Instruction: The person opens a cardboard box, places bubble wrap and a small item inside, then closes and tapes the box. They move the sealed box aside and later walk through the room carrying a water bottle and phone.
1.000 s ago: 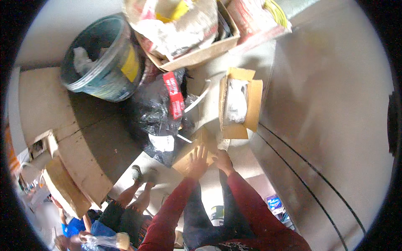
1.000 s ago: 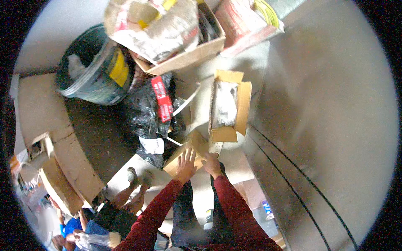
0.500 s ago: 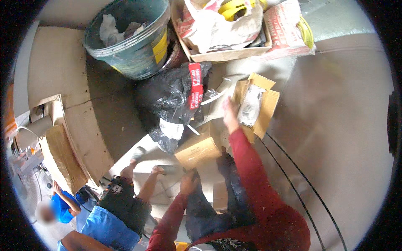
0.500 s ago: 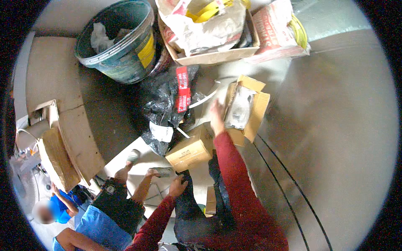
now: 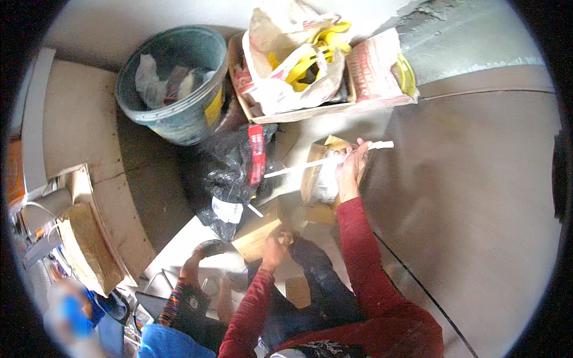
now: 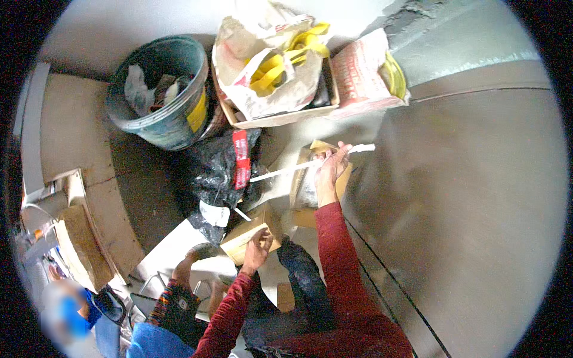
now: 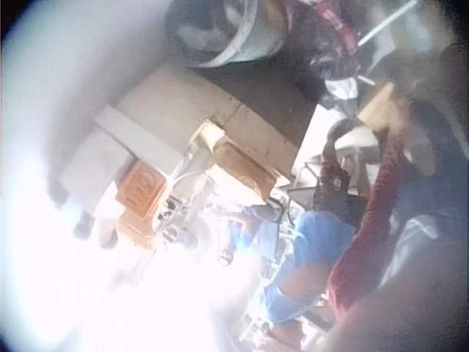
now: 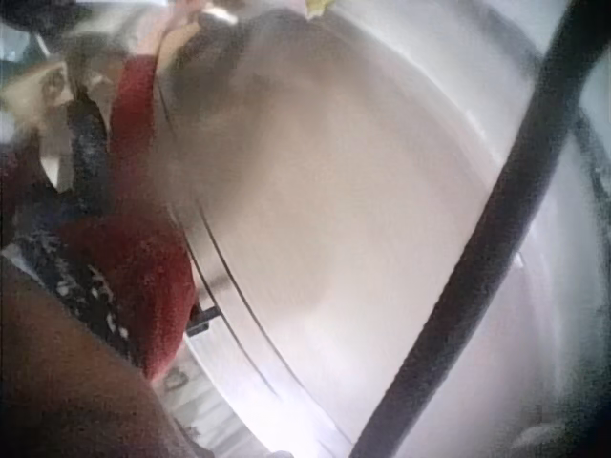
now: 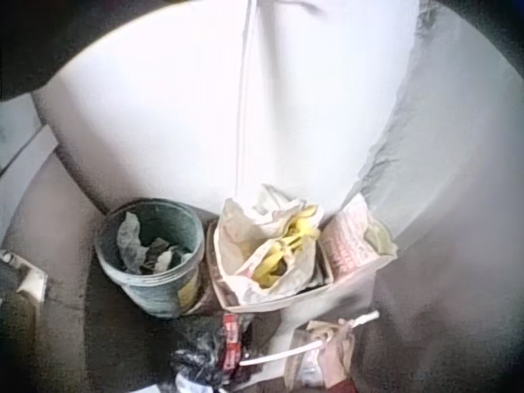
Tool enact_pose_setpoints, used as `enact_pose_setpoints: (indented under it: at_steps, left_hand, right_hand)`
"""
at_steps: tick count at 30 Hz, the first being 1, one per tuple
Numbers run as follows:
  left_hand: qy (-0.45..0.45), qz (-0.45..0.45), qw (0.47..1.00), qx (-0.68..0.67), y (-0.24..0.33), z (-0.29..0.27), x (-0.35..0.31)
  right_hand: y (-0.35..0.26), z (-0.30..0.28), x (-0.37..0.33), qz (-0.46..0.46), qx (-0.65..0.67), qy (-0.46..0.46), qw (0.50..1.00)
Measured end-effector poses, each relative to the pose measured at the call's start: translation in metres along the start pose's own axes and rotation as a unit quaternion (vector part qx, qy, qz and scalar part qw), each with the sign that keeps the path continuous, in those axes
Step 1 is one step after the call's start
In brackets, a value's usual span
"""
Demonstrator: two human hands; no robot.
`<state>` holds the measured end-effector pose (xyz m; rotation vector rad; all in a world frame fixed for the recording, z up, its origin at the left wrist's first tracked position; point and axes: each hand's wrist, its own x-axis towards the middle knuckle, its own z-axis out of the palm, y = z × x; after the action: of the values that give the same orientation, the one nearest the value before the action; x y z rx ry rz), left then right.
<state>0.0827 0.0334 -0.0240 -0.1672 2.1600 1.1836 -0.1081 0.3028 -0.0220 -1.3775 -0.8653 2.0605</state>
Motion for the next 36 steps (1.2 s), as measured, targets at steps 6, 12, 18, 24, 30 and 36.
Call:
enact_pose_setpoints:
  at_steps: [6, 12, 18, 24, 30, 36]
  left_hand:
    - [0.003, 0.056, 0.998, -0.008, 0.081, -0.016, 0.037]
    - [-0.048, 0.002, 0.996, -0.070, 0.101, -0.010, 0.035]
    - [0.054, 0.115, 0.958, -0.256, 0.172, -0.043, 0.021]
    - [0.013, 0.120, 0.953, -0.279, 0.134, -0.047, 0.014]
    - [-0.017, 0.109, 0.931, -0.347, 0.145, -0.053, -0.004]
    - [0.015, 0.104, 0.921, -0.376, 0.149, -0.050, -0.011]
  right_hand:
    - [-0.037, -0.010, -0.024, -0.117, -0.027, -0.058, 0.991]
    - [-0.025, -0.037, -0.062, -0.079, -0.162, -0.167, 0.969]
    - [-0.034, -0.041, -0.138, -0.293, -0.606, -0.398, 0.623]
    - [-0.030, -0.040, -0.156, -0.304, -0.563, -0.492, 0.590]
    - [-0.035, -0.041, -0.158, -0.284, -0.574, -0.529, 0.557]
    - [-0.041, -0.031, -0.163, -0.282, -0.583, -0.548, 0.530]
